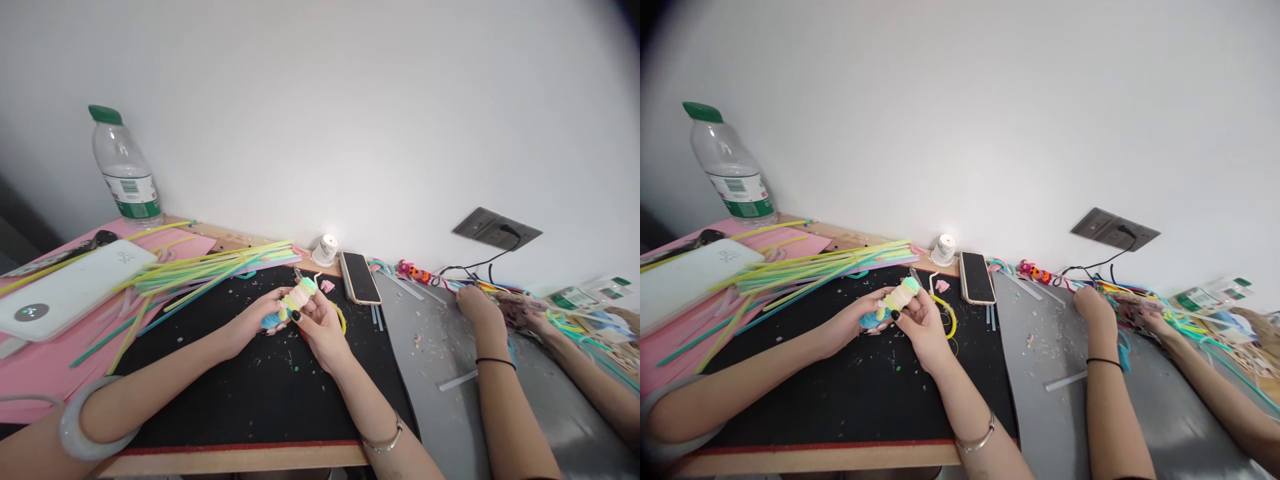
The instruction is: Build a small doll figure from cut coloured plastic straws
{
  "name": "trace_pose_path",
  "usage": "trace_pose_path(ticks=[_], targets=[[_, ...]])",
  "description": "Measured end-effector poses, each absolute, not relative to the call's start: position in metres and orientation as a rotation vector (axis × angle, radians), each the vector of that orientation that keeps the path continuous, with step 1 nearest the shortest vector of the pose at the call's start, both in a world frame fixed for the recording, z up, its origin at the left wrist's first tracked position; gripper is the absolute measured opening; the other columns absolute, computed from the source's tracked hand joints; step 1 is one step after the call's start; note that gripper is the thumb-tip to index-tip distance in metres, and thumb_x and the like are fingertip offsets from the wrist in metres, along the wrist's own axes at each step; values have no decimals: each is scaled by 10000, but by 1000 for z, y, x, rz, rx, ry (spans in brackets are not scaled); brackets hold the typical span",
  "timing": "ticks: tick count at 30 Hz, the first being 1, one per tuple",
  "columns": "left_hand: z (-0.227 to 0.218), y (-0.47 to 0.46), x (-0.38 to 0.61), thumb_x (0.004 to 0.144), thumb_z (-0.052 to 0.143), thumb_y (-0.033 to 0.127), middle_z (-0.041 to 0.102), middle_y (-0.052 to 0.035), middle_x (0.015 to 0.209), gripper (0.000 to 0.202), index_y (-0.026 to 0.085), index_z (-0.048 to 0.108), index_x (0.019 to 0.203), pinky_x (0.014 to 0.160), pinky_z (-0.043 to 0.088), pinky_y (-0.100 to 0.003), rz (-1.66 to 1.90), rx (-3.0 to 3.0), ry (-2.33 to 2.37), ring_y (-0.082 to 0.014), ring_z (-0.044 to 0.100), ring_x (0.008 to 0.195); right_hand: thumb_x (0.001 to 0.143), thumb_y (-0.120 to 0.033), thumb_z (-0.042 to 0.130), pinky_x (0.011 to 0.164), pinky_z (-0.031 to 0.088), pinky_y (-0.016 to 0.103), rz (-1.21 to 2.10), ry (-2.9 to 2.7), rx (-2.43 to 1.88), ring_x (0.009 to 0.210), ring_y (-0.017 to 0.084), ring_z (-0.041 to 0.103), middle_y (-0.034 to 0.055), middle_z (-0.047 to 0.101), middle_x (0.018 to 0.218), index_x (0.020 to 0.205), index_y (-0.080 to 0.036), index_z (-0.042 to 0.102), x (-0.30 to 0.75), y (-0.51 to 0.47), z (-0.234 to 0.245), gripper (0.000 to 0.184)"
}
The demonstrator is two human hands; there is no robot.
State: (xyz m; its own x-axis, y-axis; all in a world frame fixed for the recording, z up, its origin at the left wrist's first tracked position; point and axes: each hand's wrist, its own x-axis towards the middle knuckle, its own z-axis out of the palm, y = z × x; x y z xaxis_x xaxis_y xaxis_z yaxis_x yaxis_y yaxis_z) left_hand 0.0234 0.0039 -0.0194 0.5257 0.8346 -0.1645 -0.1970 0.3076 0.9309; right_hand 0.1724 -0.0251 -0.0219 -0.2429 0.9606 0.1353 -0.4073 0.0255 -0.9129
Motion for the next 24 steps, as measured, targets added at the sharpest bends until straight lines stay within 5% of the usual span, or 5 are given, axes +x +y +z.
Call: trace_pose_path(ticks=[16,24], targets=[[-22,6,24,674,549,346,520,19,670,553,119,524,1178,481,281,-232,780,1089,705,-98,421,514,691,-233,790,1028,422,395,1522,-1047,-679,1096,235,614,71,673,1167,1170,-231,609,170,-28,-19,512],[-35,9,20,803,536,326,593,-63,1025,457,191,528,1240,599,380,-251,825,1187,659,-138,495,702,677,-293,799,974,469,400,1494,-1064,-724,1043,248,632,83,681,1143,1176,-231,603,168,-28,-16,539]])
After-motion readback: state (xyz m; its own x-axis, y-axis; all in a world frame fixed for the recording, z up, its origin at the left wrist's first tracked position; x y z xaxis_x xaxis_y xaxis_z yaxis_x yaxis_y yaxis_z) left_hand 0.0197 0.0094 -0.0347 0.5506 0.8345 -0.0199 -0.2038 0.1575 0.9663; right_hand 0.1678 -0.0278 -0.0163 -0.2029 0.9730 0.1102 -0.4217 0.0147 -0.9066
